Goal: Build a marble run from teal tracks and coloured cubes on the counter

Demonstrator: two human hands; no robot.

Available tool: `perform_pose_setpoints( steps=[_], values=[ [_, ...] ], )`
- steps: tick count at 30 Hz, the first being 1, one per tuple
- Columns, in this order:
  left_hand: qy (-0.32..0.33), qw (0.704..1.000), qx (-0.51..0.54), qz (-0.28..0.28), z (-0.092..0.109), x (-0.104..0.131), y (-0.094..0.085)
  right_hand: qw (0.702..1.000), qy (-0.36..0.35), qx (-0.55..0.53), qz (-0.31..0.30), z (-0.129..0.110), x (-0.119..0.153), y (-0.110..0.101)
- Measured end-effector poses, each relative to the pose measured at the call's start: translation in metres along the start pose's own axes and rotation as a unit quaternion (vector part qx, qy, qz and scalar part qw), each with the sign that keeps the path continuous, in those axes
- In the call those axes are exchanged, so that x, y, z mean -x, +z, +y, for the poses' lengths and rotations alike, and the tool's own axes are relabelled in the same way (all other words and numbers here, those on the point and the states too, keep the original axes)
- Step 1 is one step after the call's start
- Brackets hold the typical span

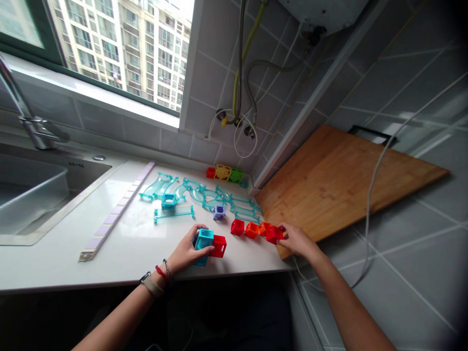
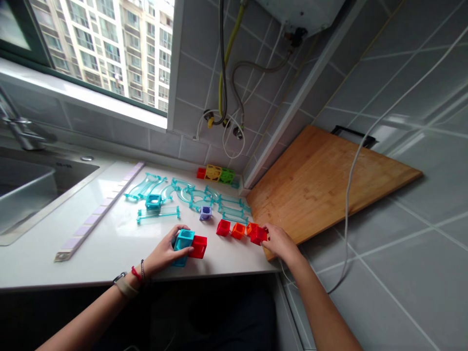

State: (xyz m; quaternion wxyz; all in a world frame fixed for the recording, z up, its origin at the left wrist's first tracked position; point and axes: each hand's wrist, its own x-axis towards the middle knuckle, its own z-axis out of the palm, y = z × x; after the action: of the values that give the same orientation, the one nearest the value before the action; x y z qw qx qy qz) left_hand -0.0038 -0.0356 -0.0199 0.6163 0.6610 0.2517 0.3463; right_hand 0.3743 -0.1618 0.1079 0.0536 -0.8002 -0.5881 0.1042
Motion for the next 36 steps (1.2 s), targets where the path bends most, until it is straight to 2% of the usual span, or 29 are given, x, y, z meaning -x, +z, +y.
perform_pose_setpoints(
  steps=[4, 7, 11, 18, 26, 29, 32, 36],
  values=[
    [0.006, 1.000, 0.008, 0.005, 0.000, 0.000, 0.000, 1.000, -0.017, -0.004, -0.002, -0.023, -0.025, -0.008],
    [0.010, 1.000, 0.011, 0.010, -0.001, 0.000, 0.000, 1.000, -0.019, 0.002, 0.000, -0.036, -0.045, 0.004],
    [0.006, 1.000, 0.013, 0.008, 0.000, 0.000, 0.000, 1.000, -0.016, 0.001, 0.001, -0.043, -0.061, 0.026],
    [0.005, 1.000, 0.010, -0.002, 0.000, 0.000, 0.000, 0.997, -0.050, -0.057, -0.002, -0.041, -0.062, 0.046],
    [0.006, 1.000, 0.015, -0.002, 0.000, 0.000, 0.000, 0.989, -0.054, -0.128, 0.042, -0.031, -0.048, 0.058],
    [0.008, 1.000, 0.015, -0.001, 0.000, 0.001, 0.000, 0.986, -0.052, -0.152, 0.053, -0.029, -0.035, 0.056],
    [0.007, 1.000, 0.014, 0.004, -0.001, 0.001, 0.001, 0.980, -0.058, -0.177, 0.068, -0.033, -0.022, 0.042],
    [0.009, 1.000, 0.015, -0.001, -0.001, 0.001, 0.001, 0.969, -0.088, -0.220, 0.076, -0.063, -0.021, 0.018]
  ],
)
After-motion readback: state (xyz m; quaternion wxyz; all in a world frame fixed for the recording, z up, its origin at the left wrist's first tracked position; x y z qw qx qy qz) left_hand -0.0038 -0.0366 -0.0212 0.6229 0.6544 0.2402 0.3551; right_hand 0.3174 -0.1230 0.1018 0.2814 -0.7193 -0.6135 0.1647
